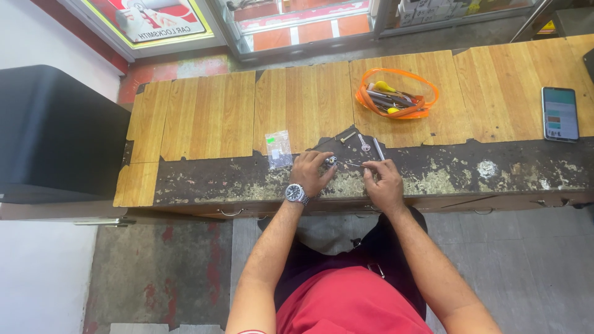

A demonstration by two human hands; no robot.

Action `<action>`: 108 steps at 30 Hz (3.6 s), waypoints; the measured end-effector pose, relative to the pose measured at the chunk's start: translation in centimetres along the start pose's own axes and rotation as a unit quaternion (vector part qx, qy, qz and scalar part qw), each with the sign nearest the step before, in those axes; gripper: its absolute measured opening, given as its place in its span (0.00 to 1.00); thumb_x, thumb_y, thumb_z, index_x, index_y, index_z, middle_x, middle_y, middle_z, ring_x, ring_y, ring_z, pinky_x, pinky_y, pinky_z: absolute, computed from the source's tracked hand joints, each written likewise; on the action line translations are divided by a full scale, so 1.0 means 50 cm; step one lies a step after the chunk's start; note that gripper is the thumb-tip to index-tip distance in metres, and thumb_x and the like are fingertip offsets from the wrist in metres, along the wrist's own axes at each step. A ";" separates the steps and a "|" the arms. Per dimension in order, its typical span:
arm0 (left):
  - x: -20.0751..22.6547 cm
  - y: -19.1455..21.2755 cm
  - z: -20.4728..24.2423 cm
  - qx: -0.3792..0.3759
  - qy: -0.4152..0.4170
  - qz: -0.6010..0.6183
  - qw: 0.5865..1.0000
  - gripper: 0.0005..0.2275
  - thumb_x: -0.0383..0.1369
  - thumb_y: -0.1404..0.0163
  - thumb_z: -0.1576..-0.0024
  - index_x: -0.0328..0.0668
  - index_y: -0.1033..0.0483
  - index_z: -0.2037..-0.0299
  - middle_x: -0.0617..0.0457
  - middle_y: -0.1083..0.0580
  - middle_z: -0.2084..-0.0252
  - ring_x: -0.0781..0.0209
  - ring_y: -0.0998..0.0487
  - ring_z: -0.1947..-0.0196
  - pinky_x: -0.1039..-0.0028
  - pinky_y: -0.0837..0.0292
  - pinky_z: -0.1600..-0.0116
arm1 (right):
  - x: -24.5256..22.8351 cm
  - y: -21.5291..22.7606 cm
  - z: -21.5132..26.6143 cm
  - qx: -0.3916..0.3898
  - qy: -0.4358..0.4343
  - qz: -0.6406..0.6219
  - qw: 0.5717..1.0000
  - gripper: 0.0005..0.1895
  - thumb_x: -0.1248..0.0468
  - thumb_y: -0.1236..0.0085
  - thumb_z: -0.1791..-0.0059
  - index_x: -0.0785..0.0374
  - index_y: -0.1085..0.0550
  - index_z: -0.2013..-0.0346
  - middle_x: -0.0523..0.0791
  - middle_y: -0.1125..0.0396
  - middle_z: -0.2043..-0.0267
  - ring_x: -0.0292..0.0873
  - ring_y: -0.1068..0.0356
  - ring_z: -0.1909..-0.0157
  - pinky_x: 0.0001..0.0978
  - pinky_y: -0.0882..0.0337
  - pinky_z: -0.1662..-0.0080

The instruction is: A locksmith rekeys a lock cylinder by manually placing pins into the plug chambers.

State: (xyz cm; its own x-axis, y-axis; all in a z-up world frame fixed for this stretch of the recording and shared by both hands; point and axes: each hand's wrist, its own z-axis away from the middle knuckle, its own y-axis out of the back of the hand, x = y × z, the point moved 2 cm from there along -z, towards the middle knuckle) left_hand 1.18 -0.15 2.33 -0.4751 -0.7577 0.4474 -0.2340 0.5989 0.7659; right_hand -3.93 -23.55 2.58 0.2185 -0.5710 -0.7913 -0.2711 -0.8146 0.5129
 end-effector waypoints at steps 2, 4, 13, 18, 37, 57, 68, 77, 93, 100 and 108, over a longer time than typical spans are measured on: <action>-0.003 -0.007 0.000 -0.005 -0.007 -0.008 1.000 0.14 0.40 0.39 0.46 0.60 0.20 0.49 0.57 0.24 0.62 0.57 0.22 0.56 0.68 0.28 0.53 | -0.001 0.001 0.000 0.000 -0.001 0.000 1.000 0.07 0.64 0.42 0.47 0.53 0.20 0.56 0.44 0.34 0.64 0.46 0.27 0.63 0.36 0.26 0.64; -0.011 -0.018 0.002 -0.007 0.006 -0.011 1.000 0.13 0.39 0.39 0.46 0.62 0.20 0.51 0.58 0.24 0.63 0.59 0.22 0.56 0.69 0.28 0.53 | -0.004 0.002 0.000 0.003 0.001 0.000 1.000 0.07 0.63 0.41 0.47 0.52 0.19 0.56 0.44 0.34 0.65 0.46 0.28 0.65 0.36 0.27 0.65; -0.004 -0.008 -0.002 -0.007 0.012 -0.006 1.000 0.11 0.37 0.39 0.46 0.61 0.19 0.53 0.59 0.23 0.59 0.59 0.22 0.53 0.69 0.28 0.50 | 0.001 0.000 -0.001 0.016 0.015 0.005 1.000 0.07 0.63 0.40 0.48 0.52 0.19 0.57 0.45 0.34 0.67 0.46 0.30 0.68 0.36 0.27 0.67; -0.009 -0.012 -0.001 -0.008 0.030 0.012 0.999 0.10 0.36 0.40 0.44 0.60 0.18 0.53 0.59 0.21 0.61 0.60 0.22 0.54 0.70 0.28 0.50 | 0.000 0.000 -0.001 0.017 0.012 0.002 1.000 0.07 0.63 0.40 0.49 0.51 0.18 0.57 0.45 0.34 0.67 0.47 0.30 0.68 0.37 0.27 0.67; -0.024 -0.033 0.005 -0.018 0.048 -0.027 0.998 0.16 0.40 0.36 0.50 0.56 0.19 0.51 0.60 0.25 0.60 0.60 0.24 0.54 0.69 0.30 0.48 | 0.007 -0.003 -0.005 0.010 0.011 0.003 1.000 0.07 0.64 0.41 0.48 0.53 0.19 0.56 0.44 0.33 0.65 0.46 0.26 0.63 0.37 0.25 0.63; -0.019 -0.024 0.003 -0.008 0.054 0.009 0.998 0.16 0.37 0.36 0.48 0.61 0.20 0.50 0.58 0.24 0.59 0.57 0.23 0.53 0.67 0.29 0.48 | 0.003 -0.001 -0.006 0.008 0.010 -0.006 1.000 0.07 0.64 0.41 0.48 0.54 0.19 0.56 0.45 0.33 0.65 0.48 0.26 0.64 0.38 0.25 0.65; -0.020 -0.022 0.002 -0.005 0.061 0.024 0.998 0.15 0.36 0.37 0.46 0.60 0.20 0.48 0.57 0.21 0.60 0.60 0.23 0.52 0.69 0.30 0.47 | 0.011 -0.006 -0.006 0.015 0.022 -0.006 1.000 0.07 0.64 0.39 0.49 0.54 0.18 0.57 0.46 0.33 0.65 0.49 0.26 0.65 0.38 0.26 0.66; -0.022 -0.026 0.005 0.013 0.056 0.031 0.998 0.15 0.37 0.37 0.47 0.59 0.20 0.49 0.59 0.20 0.60 0.61 0.23 0.54 0.70 0.31 0.47 | 0.012 -0.010 -0.008 0.018 0.018 -0.007 1.000 0.08 0.64 0.40 0.49 0.53 0.17 0.57 0.45 0.33 0.66 0.47 0.27 0.66 0.37 0.27 0.66; -0.031 -0.020 0.002 0.003 0.069 0.081 0.994 0.16 0.34 0.37 0.48 0.50 0.19 0.48 0.51 0.19 0.55 0.54 0.21 0.51 0.64 0.28 0.44 | 0.007 -0.008 -0.008 0.022 0.021 0.009 0.999 0.08 0.63 0.40 0.50 0.51 0.18 0.57 0.44 0.32 0.65 0.48 0.25 0.64 0.38 0.24 0.64; -0.028 -0.036 0.005 0.002 0.063 0.029 0.998 0.17 0.32 0.37 0.50 0.56 0.20 0.49 0.56 0.20 0.54 0.57 0.21 0.51 0.66 0.27 0.45 | -0.010 0.004 0.002 0.016 -0.006 0.002 1.000 0.08 0.63 0.41 0.49 0.52 0.18 0.57 0.45 0.31 0.65 0.49 0.25 0.63 0.40 0.24 0.62; -0.030 -0.042 0.007 -0.001 0.065 0.004 0.998 0.17 0.32 0.37 0.50 0.58 0.21 0.50 0.58 0.20 0.54 0.59 0.21 0.51 0.68 0.27 0.46 | -0.004 0.006 0.003 0.017 -0.014 0.006 1.000 0.08 0.62 0.41 0.49 0.49 0.18 0.58 0.42 0.31 0.64 0.46 0.24 0.61 0.38 0.23 0.60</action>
State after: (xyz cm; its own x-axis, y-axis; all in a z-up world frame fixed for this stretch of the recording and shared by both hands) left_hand 2.08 -0.18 -0.08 -0.3627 -0.7801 0.5098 -0.2291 0.6049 0.7626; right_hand -4.18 -23.68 2.84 0.1891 -0.5777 -0.7941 -0.3047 -0.8032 0.5118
